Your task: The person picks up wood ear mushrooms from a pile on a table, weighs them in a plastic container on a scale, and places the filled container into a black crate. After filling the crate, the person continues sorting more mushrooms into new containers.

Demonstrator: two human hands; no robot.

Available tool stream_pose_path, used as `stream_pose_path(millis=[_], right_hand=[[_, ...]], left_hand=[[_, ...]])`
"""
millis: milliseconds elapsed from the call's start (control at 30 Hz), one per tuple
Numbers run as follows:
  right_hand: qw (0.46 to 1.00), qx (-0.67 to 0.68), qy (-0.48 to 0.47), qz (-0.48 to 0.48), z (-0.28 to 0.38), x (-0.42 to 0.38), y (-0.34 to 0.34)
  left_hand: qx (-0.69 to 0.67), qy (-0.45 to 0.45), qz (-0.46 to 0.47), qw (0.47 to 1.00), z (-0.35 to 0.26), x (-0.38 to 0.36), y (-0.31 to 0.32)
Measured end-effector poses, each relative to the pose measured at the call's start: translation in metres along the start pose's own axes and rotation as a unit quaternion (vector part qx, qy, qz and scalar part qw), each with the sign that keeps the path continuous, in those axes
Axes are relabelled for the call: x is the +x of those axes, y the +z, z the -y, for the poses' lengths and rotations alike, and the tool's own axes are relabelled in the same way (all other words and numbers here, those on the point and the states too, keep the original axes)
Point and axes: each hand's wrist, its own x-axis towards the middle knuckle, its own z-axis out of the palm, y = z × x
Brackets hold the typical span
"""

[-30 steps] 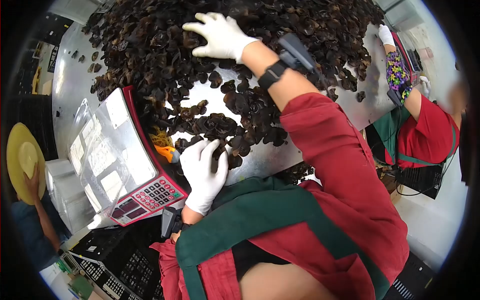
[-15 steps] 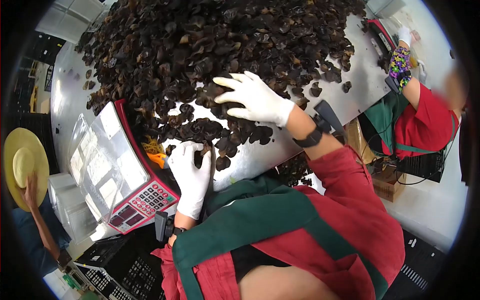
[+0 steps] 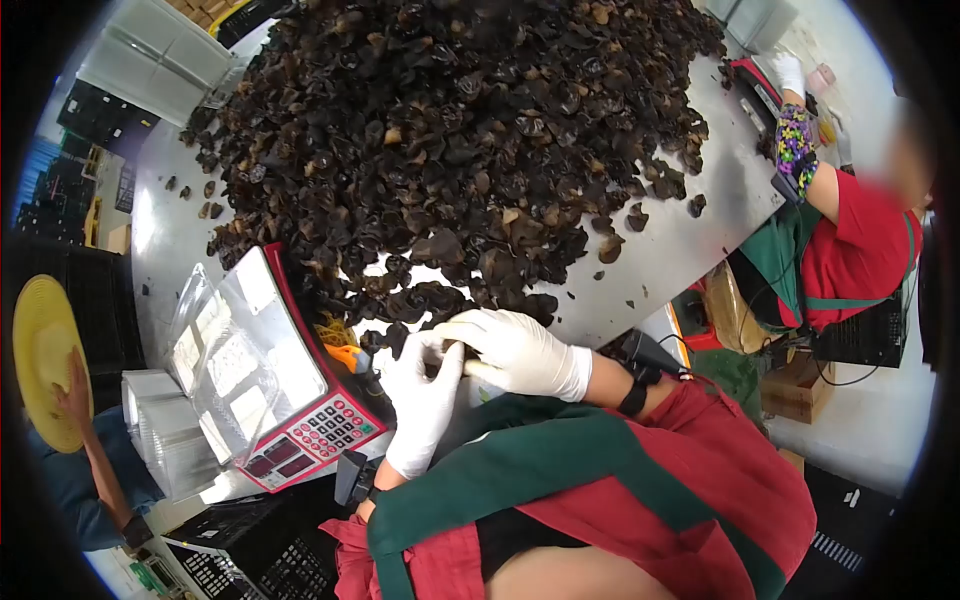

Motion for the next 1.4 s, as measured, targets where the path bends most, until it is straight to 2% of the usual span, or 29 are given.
stream_pose_path(millis=[67, 100, 167, 200, 300, 333, 367, 433, 467, 500, 533, 567, 633, 700, 767, 833, 900, 967, 1033, 1100, 1133, 1167, 1233, 1300, 1367, 1400], right_hand=[[0.999, 0.020, 0.015, -0.025, -0.008, -0.003, 0.005], [0.998, 0.052, 0.029, -0.019, -0.011, -0.007, 0.000], [0.998, 0.046, 0.040, -0.031, -0.014, -0.015, -0.014], [0.997, 0.027, 0.063, -0.029, -0.015, -0.019, -0.029], [0.986, -0.026, 0.165, -0.013, -0.019, -0.050, -0.078], [0.977, -0.022, 0.211, 0.000, -0.021, -0.065, -0.095], [0.966, -0.017, 0.258, 0.015, -0.023, -0.081, -0.112], [0.955, -0.056, 0.272, 0.099, -0.027, -0.112, -0.143], [0.937, -0.130, 0.304, 0.113, -0.023, -0.119, -0.152], [0.912, -0.204, 0.335, 0.125, -0.019, -0.123, -0.158], [0.901, -0.262, 0.333, 0.094, -0.027, -0.127, -0.157], [0.899, -0.263, 0.337, 0.093, -0.034, -0.122, -0.155], [0.927, -0.278, 0.253, -0.009, -0.047, -0.091, -0.149], [0.946, -0.230, 0.229, -0.002, -0.056, -0.041, -0.138], [0.966, -0.236, 0.096, -0.040, -0.080, 0.011, -0.120], [0.970, -0.230, 0.054, -0.046, -0.101, 0.066, -0.106], [0.966, -0.230, 0.096, -0.065, -0.103, 0.109, -0.100], [0.956, -0.248, 0.123, -0.094, -0.115, 0.143, -0.089], [0.965, -0.210, 0.146, -0.061, -0.131, 0.158, -0.068], [0.935, -0.336, 0.113, 0.012, -0.143, 0.151, -0.046], [0.946, -0.308, 0.098, 0.005, -0.141, 0.147, -0.042], [0.951, -0.294, 0.082, 0.037, -0.141, 0.139, -0.041], [0.962, -0.237, 0.058, 0.123, -0.128, 0.118, -0.042], [0.966, -0.212, 0.014, 0.146, -0.109, 0.098, -0.047], [0.944, -0.277, 0.038, 0.174, -0.075, 0.090, -0.063], [0.944, -0.293, 0.022, 0.151, -0.060, 0.087, -0.072]], left_hand=[[-0.047, -0.061, 0.035, 0.996, 0.011, -0.002, 0.004], [-0.118, -0.102, 0.092, 0.984, 0.011, -0.006, 0.005], [0.044, 0.004, 0.133, 0.990, 0.006, -0.003, 0.001], [0.071, 0.059, 0.118, 0.989, 0.010, -0.002, 0.004], [-0.024, 0.001, 0.119, 0.993, -0.017, 0.009, 0.001], [-0.024, 0.006, 0.118, 0.993, -0.018, 0.014, 0.001], [-0.031, 0.027, 0.115, 0.993, -0.018, 0.019, 0.002], [-0.039, 0.046, 0.112, 0.992, -0.017, 0.029, 0.004], [-0.019, 0.076, 0.101, 0.992, -0.015, 0.034, 0.005], [0.001, 0.107, 0.090, 0.990, -0.014, 0.040, 0.008], [0.032, 0.156, 0.061, 0.985, -0.014, 0.046, 0.010], [0.075, 0.195, 0.039, 0.977, -0.016, 0.053, 0.013], [0.129, 0.252, -0.005, 0.959, -0.025, 0.078, 0.022], [0.173, 0.300, -0.067, 0.936, -0.021, 0.110, 0.042], [0.248, 0.320, -0.062, 0.912, -0.019, 0.133, 0.056], [0.313, 0.302, -0.032, 0.900, 0.003, 0.142, 0.062], [0.348, 0.271, -0.001, 0.897, 0.004, 0.135, 0.053], [0.303, 0.215, 0.003, 0.929, -0.004, 0.122, 0.042], [0.283, 0.210, -0.024, 0.936, -0.001, 0.109, 0.037], [0.157, 0.164, -0.075, 0.971, -0.001, 0.099, 0.032], [0.111, 0.155, -0.091, 0.977, 0.000, 0.094, 0.029], [0.114, 0.151, -0.096, 0.977, 0.002, 0.091, 0.026], [0.054, 0.154, -0.104, 0.981, 0.007, 0.083, 0.023], [0.063, 0.150, -0.102, 0.981, 0.005, 0.077, 0.019], [0.036, 0.131, -0.087, 0.987, 0.002, 0.070, 0.014], [0.032, 0.142, -0.087, 0.985, 0.003, 0.068, 0.012]])
